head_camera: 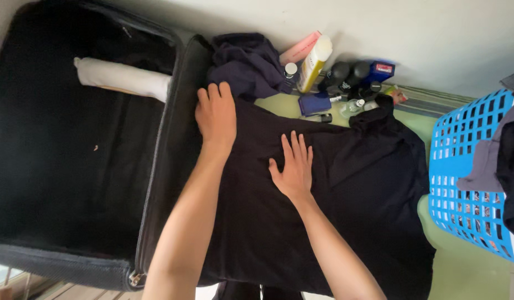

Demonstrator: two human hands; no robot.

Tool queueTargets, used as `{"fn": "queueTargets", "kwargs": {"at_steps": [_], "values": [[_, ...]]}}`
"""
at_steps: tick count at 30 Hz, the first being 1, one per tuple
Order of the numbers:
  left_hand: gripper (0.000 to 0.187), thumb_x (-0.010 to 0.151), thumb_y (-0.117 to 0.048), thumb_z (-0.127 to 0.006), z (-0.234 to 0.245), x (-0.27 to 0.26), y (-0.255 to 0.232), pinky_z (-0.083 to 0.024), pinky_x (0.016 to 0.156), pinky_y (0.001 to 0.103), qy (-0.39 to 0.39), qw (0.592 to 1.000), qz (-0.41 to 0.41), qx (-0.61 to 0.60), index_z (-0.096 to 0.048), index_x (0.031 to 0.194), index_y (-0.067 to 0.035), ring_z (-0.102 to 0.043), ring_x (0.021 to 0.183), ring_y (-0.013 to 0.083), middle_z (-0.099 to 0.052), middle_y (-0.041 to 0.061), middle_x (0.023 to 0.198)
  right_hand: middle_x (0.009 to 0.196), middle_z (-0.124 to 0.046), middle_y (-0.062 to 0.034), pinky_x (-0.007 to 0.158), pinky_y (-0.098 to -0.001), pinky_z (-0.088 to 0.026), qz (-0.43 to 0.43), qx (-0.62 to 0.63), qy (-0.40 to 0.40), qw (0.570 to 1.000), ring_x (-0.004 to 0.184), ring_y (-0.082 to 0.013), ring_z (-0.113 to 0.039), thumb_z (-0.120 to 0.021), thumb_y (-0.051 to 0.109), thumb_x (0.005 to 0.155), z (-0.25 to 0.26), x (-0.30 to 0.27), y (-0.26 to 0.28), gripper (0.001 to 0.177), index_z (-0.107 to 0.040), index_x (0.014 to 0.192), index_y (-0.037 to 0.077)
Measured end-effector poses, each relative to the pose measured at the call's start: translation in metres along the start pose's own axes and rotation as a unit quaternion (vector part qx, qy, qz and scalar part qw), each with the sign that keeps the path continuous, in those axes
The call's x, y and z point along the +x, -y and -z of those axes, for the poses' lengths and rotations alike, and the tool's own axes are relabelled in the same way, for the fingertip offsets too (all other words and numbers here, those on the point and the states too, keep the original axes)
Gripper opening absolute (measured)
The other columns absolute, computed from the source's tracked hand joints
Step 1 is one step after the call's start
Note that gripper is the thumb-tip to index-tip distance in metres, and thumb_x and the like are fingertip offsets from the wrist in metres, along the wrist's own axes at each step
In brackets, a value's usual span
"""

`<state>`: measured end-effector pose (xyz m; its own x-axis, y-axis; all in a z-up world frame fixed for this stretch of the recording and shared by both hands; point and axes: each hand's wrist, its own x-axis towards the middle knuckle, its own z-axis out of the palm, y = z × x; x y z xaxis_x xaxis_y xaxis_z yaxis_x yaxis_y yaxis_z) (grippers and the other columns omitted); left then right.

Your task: The person folds a dark-colored shirt on a table next to an open suitcase and a laundry basket. They smooth and align the shirt, fold the sleeves and sides, then fold it into a compact rectangle.

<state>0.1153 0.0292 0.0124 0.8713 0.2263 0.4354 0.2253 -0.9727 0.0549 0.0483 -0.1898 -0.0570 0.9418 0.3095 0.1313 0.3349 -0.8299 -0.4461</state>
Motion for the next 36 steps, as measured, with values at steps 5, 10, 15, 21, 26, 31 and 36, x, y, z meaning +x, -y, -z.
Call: {"fn": "queueTargets", "kwargs": {"at_steps": [5, 10, 15, 21, 26, 31, 36], "values": [[0.017, 0.091, -0.008, -0.063, -0.003, -0.045, -0.014, -0.041, 0.093, 0.048, -0.094, 0.986, -0.106, -0.091, -0.063, 0.109, -0.008, -0.056, 0.107, 0.0336, -0.059, 0.013, 0.114, 0.148, -0.051, -0.0217, 0.113, -0.0483, -0.045, 0.012, 0.122, -0.157, 0.98, 0.136, -0.0402, -0.051, -0.067, 0.009, 0.095, 0.016, 0.01, -0.017, 0.045, -0.056, 0.138, 0.003], [0.041, 0.072, -0.008, -0.067, -0.024, -0.087, -0.031, -0.046, 0.097, 0.048, 0.041, 0.961, -0.164, -0.218, -0.067, 0.113, -0.006, -0.058, 0.11, 0.0338, -0.062, 0.014, 0.115, 0.126, -0.061, -0.017, 0.079, -0.0457, -0.057, -0.122, 0.095, -0.071, 0.985, 0.088, -0.0361, -0.072, -0.069, 0.012, 0.096, 0.045, 0.042, -0.049, 0.031, -0.06, 0.124, 0.005], [0.028, 0.09, -0.006, -0.067, -0.047, -0.093, -0.021, -0.046, 0.099, 0.046, 0.093, 0.97, -0.093, -0.203, -0.07, 0.118, -0.008, -0.058, 0.111, 0.0328, -0.062, 0.009, 0.118, 0.106, -0.065, -0.0147, 0.07, -0.0486, -0.056, -0.08, 0.019, -0.068, 0.994, 0.086, -0.0402, -0.07, -0.076, 0.014, 0.09, 0.052, 0.06, -0.06, 0.019, -0.065, 0.103, 0.005], [0.041, 0.091, -0.009, -0.064, -0.037, -0.075, -0.02, -0.05, 0.09, 0.05, 0.107, 0.968, -0.062, -0.218, -0.065, 0.132, -0.007, -0.061, 0.106, 0.0376, -0.055, 0.017, 0.134, 0.09, -0.067, -0.0152, 0.071, -0.0485, -0.053, -0.05, 0.056, -0.109, 0.991, 0.083, -0.0396, -0.068, -0.073, 0.005, 0.091, 0.058, 0.085, -0.067, 0.008, -0.066, 0.091, 0.003], [0.048, 0.095, -0.013, -0.062, -0.039, -0.042, -0.026, -0.058, 0.07, 0.053, 0.209, 0.964, 0.066, -0.151, -0.058, 0.143, -0.018, -0.072, 0.08, 0.0431, -0.051, 0.017, 0.14, 0.089, -0.067, -0.0179, 0.072, -0.0477, -0.053, -0.016, 0.062, -0.139, 0.988, 0.082, -0.0398, -0.068, -0.072, 0.002, 0.092, 0.053, 0.1, -0.067, 0.009, -0.063, 0.092, 0.0], [0.018, 0.097, -0.021, -0.066, -0.044, -0.027, -0.021, -0.059, 0.065, 0.053, 0.128, 0.984, 0.065, -0.107, -0.069, 0.114, -0.015, -0.073, 0.077, 0.0412, -0.065, 0.015, 0.128, 0.091, -0.07, -0.0191, 0.074, -0.045, -0.056, -0.122, 0.125, -0.08, 0.981, 0.083, -0.0361, -0.072, -0.069, 0.003, 0.095, 0.048, 0.088, -0.062, 0.014, -0.063, 0.107, 0.001], [0.018, 0.095, -0.018, -0.066, -0.04, -0.022, -0.023, -0.059, 0.072, 0.053, 0.175, 0.976, 0.1, -0.081, -0.07, 0.113, -0.016, -0.074, 0.085, 0.0382, -0.073, 0.009, 0.108, 0.108, -0.071, -0.0205, 0.084, -0.0437, -0.058, 0.026, 0.153, -0.132, 0.979, 0.1, -0.037, -0.071, -0.069, -0.003, 0.091, 0.049, 0.049, -0.063, 0.021, -0.062, 0.112, -0.002]]}}
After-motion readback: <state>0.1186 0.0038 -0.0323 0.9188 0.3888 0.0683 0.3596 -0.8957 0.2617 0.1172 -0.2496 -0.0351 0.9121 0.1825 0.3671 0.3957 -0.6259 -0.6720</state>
